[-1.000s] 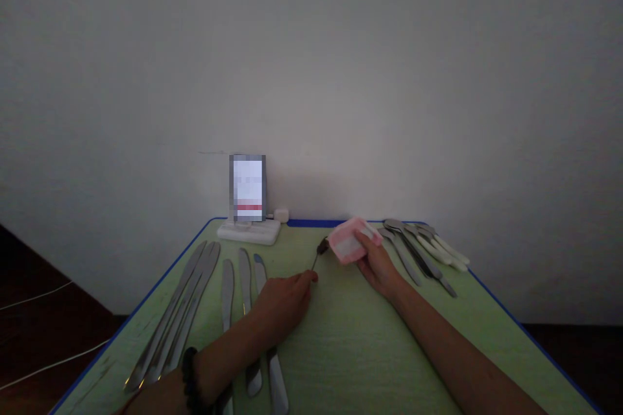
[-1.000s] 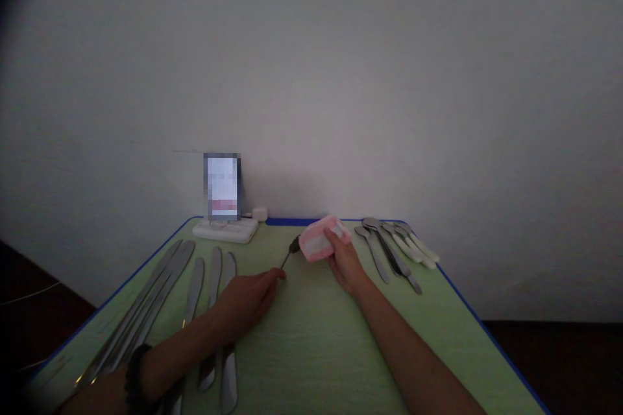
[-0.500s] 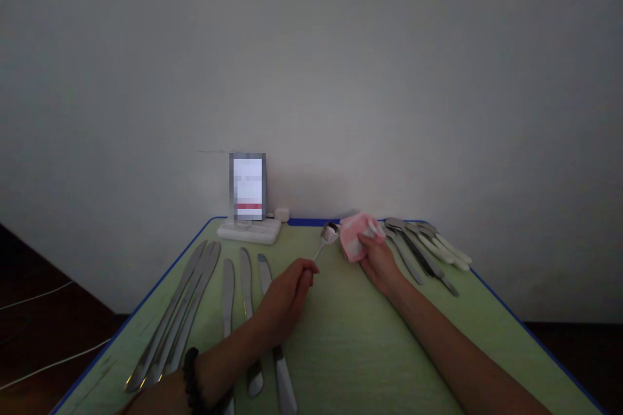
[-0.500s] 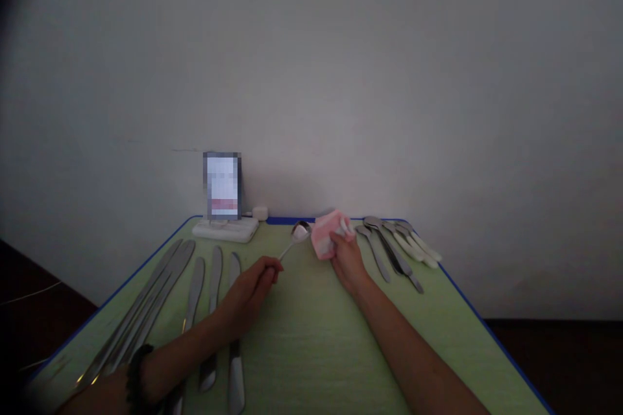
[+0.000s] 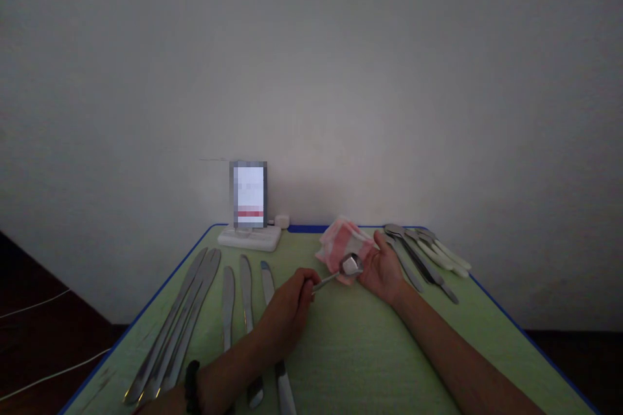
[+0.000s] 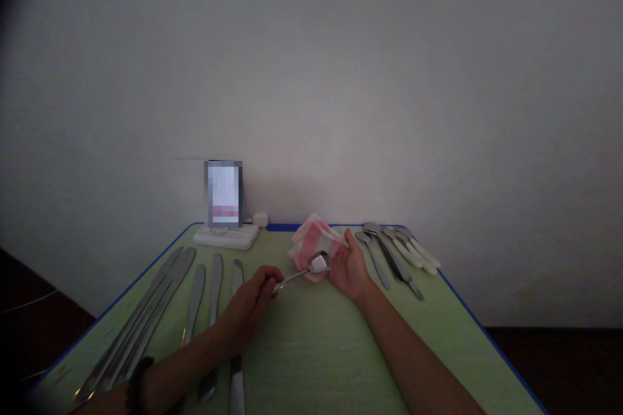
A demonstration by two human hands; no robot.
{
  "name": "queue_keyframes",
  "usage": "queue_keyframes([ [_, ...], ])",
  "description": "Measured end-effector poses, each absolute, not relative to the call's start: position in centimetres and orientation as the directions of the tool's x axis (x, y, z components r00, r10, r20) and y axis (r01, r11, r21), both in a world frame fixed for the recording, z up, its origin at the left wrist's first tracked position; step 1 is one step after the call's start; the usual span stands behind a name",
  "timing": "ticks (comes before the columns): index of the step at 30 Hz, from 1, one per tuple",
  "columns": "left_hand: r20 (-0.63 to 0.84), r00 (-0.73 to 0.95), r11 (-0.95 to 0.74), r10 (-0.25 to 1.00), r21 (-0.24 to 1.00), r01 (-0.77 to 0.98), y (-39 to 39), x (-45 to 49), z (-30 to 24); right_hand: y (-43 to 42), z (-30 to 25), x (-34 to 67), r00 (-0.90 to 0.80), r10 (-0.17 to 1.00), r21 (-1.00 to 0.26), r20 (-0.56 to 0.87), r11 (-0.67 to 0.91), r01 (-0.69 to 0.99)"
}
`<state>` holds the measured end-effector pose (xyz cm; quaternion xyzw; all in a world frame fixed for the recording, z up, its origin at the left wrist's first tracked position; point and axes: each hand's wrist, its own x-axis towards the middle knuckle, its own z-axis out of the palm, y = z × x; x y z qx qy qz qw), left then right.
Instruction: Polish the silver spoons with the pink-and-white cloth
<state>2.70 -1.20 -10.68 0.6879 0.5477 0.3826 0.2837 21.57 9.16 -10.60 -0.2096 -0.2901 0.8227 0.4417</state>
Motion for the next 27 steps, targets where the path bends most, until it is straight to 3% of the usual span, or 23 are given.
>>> queue_keyframes([
  [4, 0.241, -0.011, -0.201, 0.970, 0.834, 0.514, -1.0, 2.6, -10.7, 10.1, -11.6, 21.7, -0.409, 0.912, -0.662, -0.022, -0.320, -0.678],
  [8, 0.259, -0.014, -0.213, 0.966, 0.822, 0.528, -0.8, 2.4, -10.8, 10.2, -11.9, 21.5, -0.357, 0.934, -0.684, 0.010, -0.254, -0.684],
  [13, 0.293, 0.050, -0.270, 0.955, 0.783, 0.560, -0.8, 2.4, -10.9, 9.2, -11.5, 21.0, -0.450, 0.890, -0.792, 0.076, -0.220, -0.569],
  [20, 0.333, 0.216, -0.395, 0.918, 0.715, 0.577, -0.9, 2.4, -10.9, 8.5, -11.3, 20.6, -0.502, 0.864, -0.905, 0.048, -0.174, -0.388],
  [27, 0.185, 0.373, -0.400, 0.909, 0.637, 0.659, -1.4, 2.4, -10.7, 8.3, -11.6, 20.3, -0.487, 0.871, -0.964, 0.062, -0.074, -0.255],
])
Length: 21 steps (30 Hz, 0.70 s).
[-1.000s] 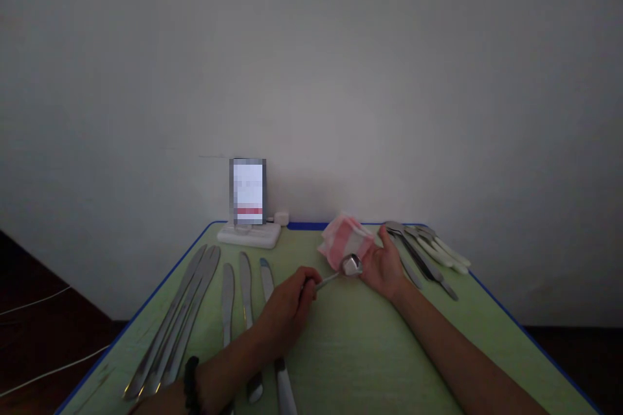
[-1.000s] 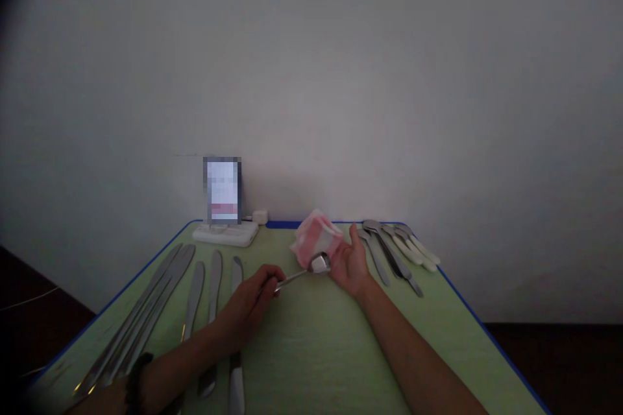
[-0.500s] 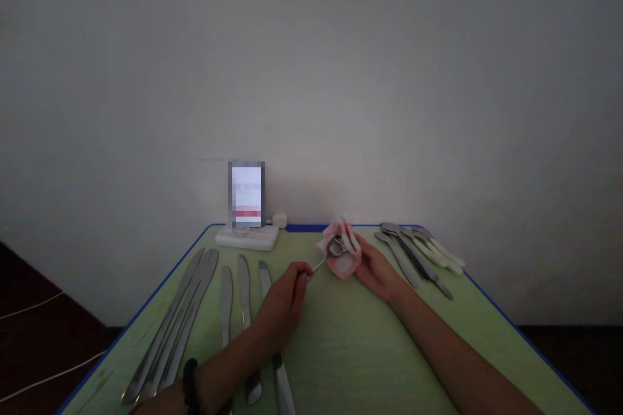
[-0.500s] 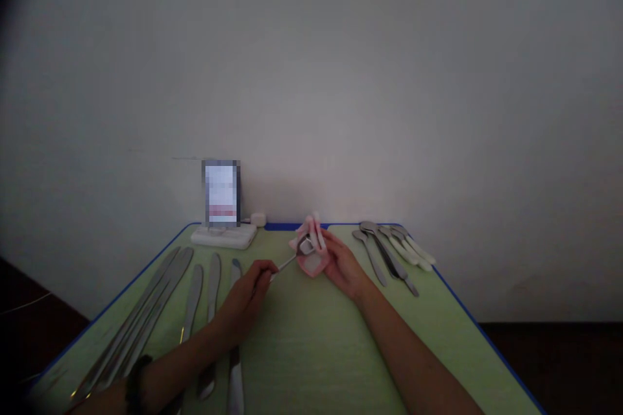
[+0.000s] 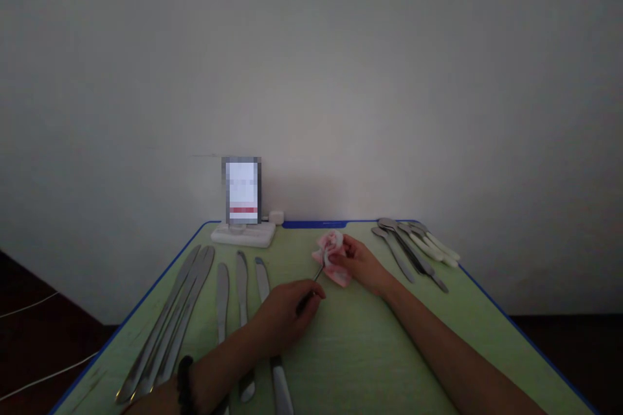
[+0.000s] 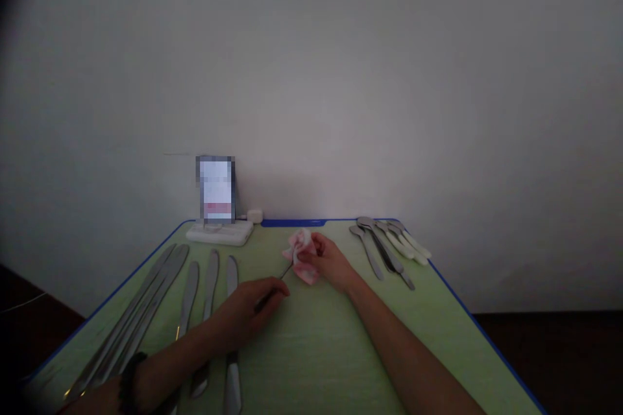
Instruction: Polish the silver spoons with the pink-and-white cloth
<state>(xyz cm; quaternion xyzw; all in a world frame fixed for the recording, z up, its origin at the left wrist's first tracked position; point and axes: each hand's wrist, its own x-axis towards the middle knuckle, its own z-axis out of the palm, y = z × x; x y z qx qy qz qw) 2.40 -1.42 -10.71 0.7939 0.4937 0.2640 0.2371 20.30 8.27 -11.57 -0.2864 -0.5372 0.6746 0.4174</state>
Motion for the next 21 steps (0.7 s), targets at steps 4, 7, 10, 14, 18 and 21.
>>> queue_keyframes([
  [4, 0.159, 0.493, -0.499, 0.856, 0.506, 0.704, -1.4, 2.6, -10.6, 8.4, -11.8, 20.3, -0.456, 0.884, -0.974, 0.101, -0.006, -0.228],
  [7, 0.153, 0.517, -0.523, 0.842, 0.464, 0.715, -1.5, 2.6, -10.5, 8.5, -12.0, 20.3, -0.436, 0.892, -0.983, 0.117, 0.041, -0.180],
  [10, 0.144, 0.506, -0.504, 0.851, 0.495, 0.708, -1.5, 2.6, -10.3, 8.4, -11.9, 20.2, -0.421, 0.899, -0.989, 0.119, 0.069, -0.132],
  [14, 0.121, 0.448, -0.434, 0.886, 0.557, 0.708, -1.6, 2.4, -10.1, 8.1, -11.9, 19.6, -0.325, 0.937, -0.991, 0.130, 0.122, -0.046],
  [18, 0.141, 0.414, -0.408, 0.899, 0.612, 0.678, -1.4, 2.5, -10.6, 7.2, -12.0, 18.3, -0.146, 0.983, -0.992, 0.114, 0.121, 0.040],
  [21, 0.163, 0.398, -0.407, 0.903, 0.624, 0.667, -1.3, 2.5, -11.0, 6.2, -12.1, 17.2, -0.172, 0.981, -0.995, 0.095, 0.100, 0.021],
])
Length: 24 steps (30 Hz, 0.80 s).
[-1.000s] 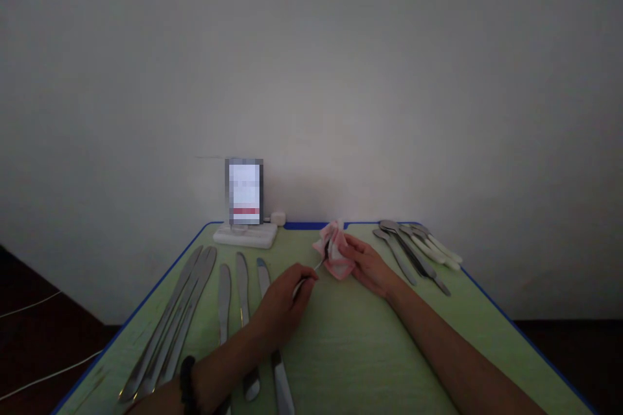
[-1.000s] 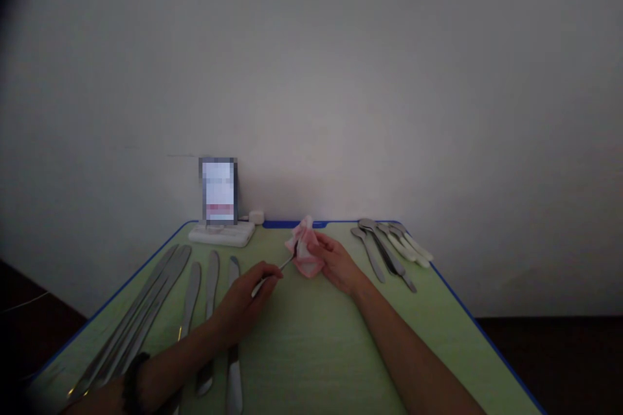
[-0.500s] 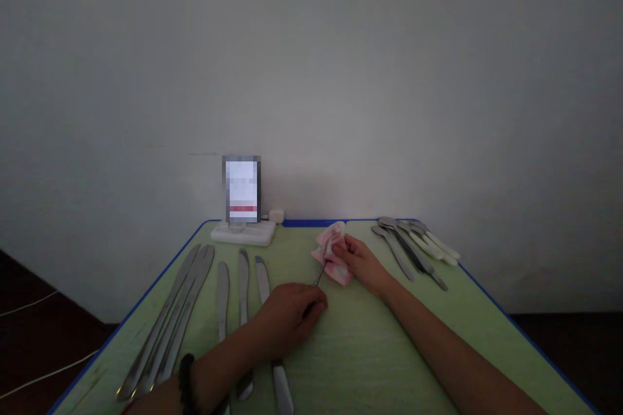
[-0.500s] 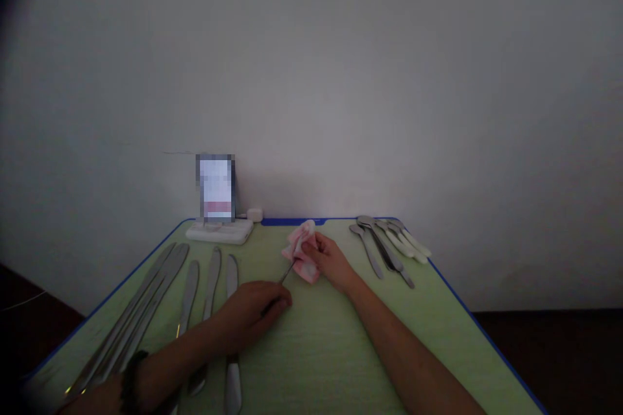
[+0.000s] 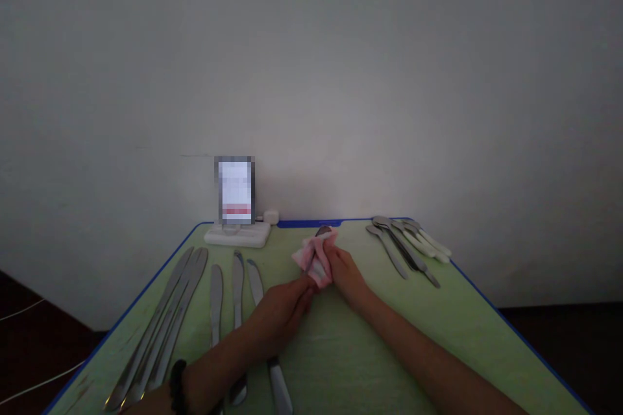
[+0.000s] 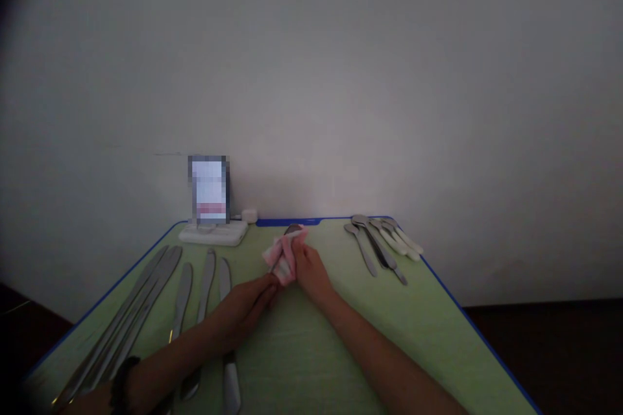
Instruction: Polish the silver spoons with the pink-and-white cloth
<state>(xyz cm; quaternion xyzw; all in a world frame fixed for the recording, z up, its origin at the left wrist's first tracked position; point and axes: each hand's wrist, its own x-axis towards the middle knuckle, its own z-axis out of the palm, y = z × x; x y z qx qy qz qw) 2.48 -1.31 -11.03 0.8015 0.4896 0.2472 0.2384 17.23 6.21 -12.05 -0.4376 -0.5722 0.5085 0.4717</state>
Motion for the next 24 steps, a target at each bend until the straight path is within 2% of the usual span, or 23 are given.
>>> queue_keyframes([
  [4, 0.134, 0.428, -0.416, 0.894, 0.603, 0.680, -1.30, 2.42, -11.00, 5.60, -12.14, 16.44, -0.223, 0.974, -0.996, 0.046, 0.029, -0.080],
  [9, 0.115, 0.496, -0.471, 0.861, 0.548, 0.691, -1.29, 2.35, -10.53, 6.05, -12.38, 16.57, -0.235, 0.972, -0.942, -0.002, -0.081, -0.326],
  [14, 0.142, 0.532, -0.529, 0.835, 0.475, 0.703, -1.43, 2.32, -10.60, 6.37, -12.31, 16.50, -0.159, 0.986, -0.894, 0.049, -0.028, -0.447],
  [24, 0.137, 0.551, -0.539, 0.823, 0.491, 0.684, -1.44, 2.19, -10.31, 6.17, -12.29, 16.76, -0.250, 0.967, -0.926, 0.049, -0.050, -0.375],
])
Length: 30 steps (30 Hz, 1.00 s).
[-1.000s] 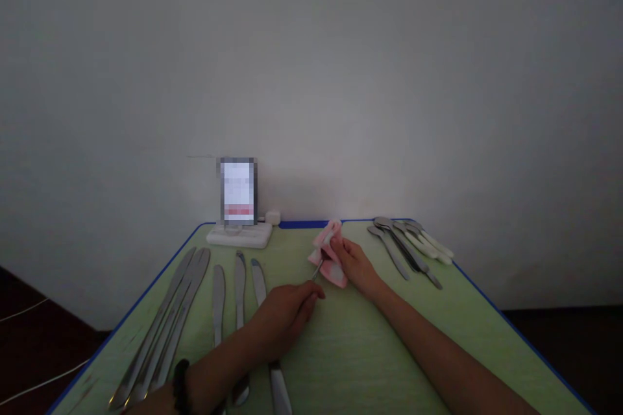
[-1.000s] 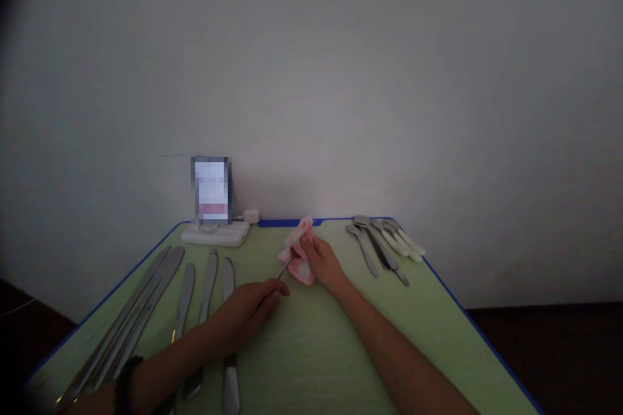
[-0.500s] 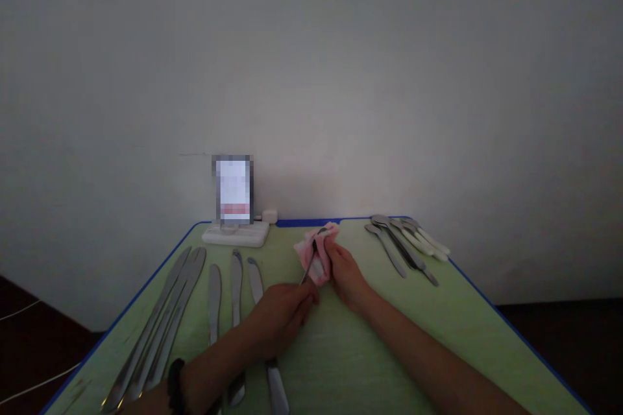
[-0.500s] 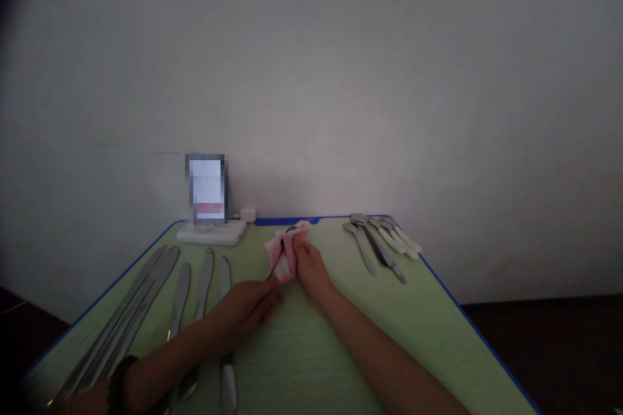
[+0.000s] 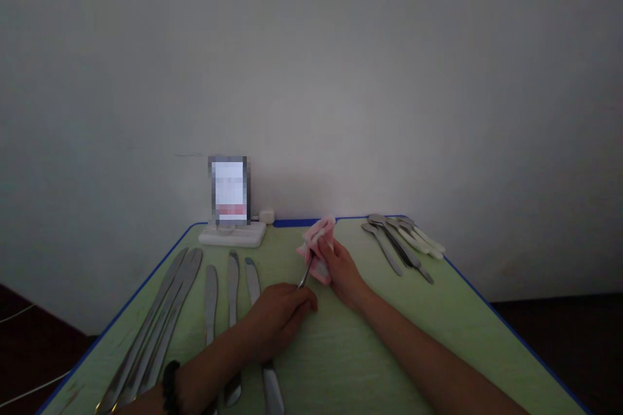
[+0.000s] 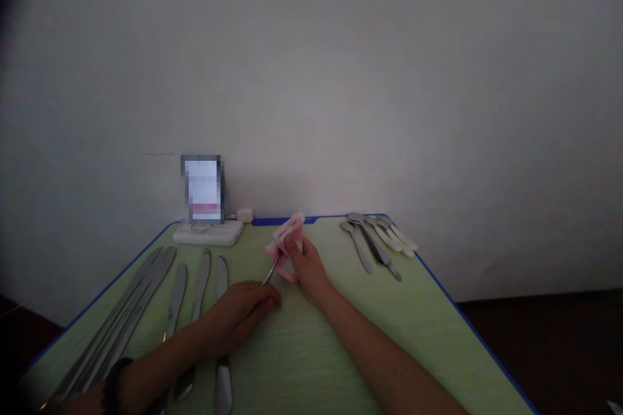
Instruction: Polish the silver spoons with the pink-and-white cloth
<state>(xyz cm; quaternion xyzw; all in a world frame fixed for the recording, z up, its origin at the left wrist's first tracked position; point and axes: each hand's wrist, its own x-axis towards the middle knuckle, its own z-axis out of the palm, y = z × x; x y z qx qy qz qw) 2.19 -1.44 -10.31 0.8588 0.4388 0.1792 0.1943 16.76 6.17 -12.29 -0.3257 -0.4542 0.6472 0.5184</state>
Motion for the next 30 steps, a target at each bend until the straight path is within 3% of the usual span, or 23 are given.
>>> queue_keyframes([
  [10, 0.129, 0.542, -0.525, 0.831, 0.506, 0.684, -1.5, 2.3, -10.2, 6.1, -12.5, 17.2, -0.228, 0.963, -0.982, 0.142, 0.108, -0.156],
  [20, 0.157, 0.526, -0.524, 0.836, 0.519, 0.676, -1.2, 2.3, -10.9, 5.4, -11.5, 17.1, -0.260, 0.958, -0.992, 0.118, 0.100, -0.081],
  [24, 0.167, 0.526, -0.533, 0.834, 0.495, 0.686, -1.2, 2.4, -11.0, 5.8, -11.8, 16.8, -0.231, 0.972, -0.966, 0.038, -0.023, -0.258],
  [27, 0.160, 0.526, -0.532, 0.835, 0.479, 0.699, -1.3, 2.4, -10.9, 6.3, -11.9, 16.7, -0.158, 0.985, -0.874, -0.074, -0.140, -0.466],
  [30, 0.148, 0.539, -0.539, 0.829, 0.468, 0.700, -1.4, 2.3, -10.8, 6.6, -11.8, 16.7, -0.096, 0.986, -0.802, -0.137, -0.167, -0.573],
])
